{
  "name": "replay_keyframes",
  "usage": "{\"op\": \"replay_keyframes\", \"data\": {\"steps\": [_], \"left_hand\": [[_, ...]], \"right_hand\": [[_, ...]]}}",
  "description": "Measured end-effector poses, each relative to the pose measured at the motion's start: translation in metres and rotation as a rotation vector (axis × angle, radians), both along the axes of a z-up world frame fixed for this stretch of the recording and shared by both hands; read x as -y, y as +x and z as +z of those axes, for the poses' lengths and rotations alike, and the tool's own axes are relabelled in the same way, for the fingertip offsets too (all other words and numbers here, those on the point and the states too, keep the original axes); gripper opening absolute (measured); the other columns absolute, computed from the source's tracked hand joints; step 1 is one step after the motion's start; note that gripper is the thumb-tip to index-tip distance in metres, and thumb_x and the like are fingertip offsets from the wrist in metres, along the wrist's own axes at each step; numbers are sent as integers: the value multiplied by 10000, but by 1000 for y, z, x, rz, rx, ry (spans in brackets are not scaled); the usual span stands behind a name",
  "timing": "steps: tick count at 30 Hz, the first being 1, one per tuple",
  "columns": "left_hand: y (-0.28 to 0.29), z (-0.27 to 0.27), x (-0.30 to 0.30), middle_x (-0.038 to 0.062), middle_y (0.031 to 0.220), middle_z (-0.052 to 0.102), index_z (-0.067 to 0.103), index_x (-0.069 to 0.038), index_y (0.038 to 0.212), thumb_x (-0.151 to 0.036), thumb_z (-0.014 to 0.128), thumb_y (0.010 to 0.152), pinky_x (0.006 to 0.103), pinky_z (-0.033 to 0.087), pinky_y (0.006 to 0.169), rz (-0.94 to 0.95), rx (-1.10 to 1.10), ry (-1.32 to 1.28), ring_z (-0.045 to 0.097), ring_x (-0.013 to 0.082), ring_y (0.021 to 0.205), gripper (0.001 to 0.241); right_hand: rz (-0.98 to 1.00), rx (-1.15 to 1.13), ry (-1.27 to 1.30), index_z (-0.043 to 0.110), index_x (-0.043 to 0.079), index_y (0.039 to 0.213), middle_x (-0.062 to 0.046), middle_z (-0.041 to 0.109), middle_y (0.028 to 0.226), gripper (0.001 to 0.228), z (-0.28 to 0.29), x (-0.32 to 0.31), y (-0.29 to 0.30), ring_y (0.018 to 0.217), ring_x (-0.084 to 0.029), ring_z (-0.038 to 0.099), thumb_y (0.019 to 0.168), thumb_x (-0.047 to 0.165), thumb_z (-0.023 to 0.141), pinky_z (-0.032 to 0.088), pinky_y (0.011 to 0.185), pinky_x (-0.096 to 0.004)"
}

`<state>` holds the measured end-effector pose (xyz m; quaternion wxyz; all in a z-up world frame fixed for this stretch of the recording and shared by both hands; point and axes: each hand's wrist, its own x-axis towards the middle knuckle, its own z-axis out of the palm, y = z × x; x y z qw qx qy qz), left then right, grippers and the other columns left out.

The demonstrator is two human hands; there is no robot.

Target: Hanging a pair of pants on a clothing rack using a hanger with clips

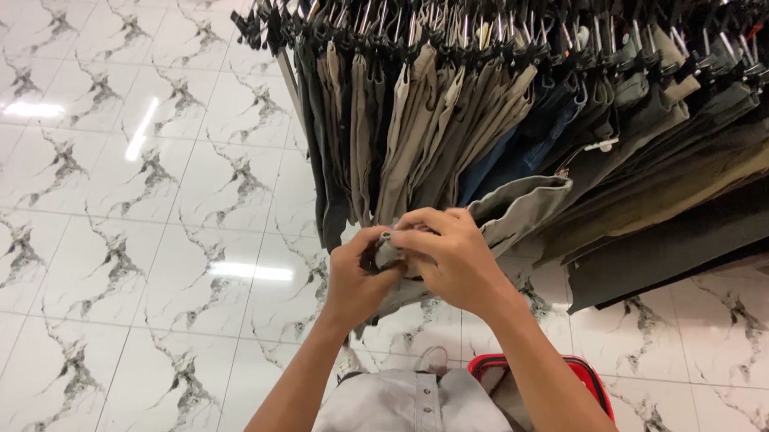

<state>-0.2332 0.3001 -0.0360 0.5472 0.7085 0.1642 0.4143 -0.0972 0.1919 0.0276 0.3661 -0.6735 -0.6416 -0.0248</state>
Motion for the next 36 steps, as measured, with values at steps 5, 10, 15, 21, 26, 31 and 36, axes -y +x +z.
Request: {"op": "replay_keyframes", "data": {"steps": [5,10,15,21,26,31,36], "left_hand": [[-4,10,-4,178,937,776,729,-29,1144,-30,851,746,395,582,763,-159,48,-86,721,221,882,417],[-11,8,-12,198,1022,784,712,9,1208,77,760,812,403,588,801,-239,43,-145,710,227,993,405],[-25,21,-26,191,993,796,734,16,1164,72,772,825,403,606,813,-194,55,-131,735,219,943,345],[-40,4,-57,147,981,739,705,-10,1186,62,787,809,400,575,836,-58,135,-166,669,199,940,393],[-50,-28,-88,117,1007,707,658,1,1228,91,742,839,370,546,875,43,168,-209,652,189,959,408],[-38,-17,-94,192,1046,702,612,29,1269,114,648,923,452,540,905,109,131,-159,661,257,1004,358],[-26,1,-83,110,939,609,601,-7,1201,70,571,1026,416,521,877,220,81,-35,608,202,894,194]], "right_hand": [[66,-108,-1,761,265,984,21,624,937,289,-7,-3,5,679,-223,613,933,0,657,530,711,-369],[71,-224,-20,752,221,1150,-25,661,885,330,15,-6,5,639,-251,657,899,11,707,563,666,-384],[-65,-202,-479,775,115,1120,-125,807,965,515,27,4,42,990,-371,750,626,164,913,583,850,-468],[-270,-46,-815,739,197,1151,-131,788,1093,455,20,29,87,1109,-408,709,716,175,871,568,967,-534],[-387,-432,-437,790,171,1008,-66,771,907,280,-28,53,115,877,-276,691,753,60,825,544,819,-416],[-471,-731,275,704,77,1007,39,416,688,164,-77,33,109,535,-43,422,896,-19,776,400,495,-196],[-595,-711,647,501,165,834,30,425,782,361,-75,-4,83,731,-87,408,1106,384,594,430,812,-294]]}}
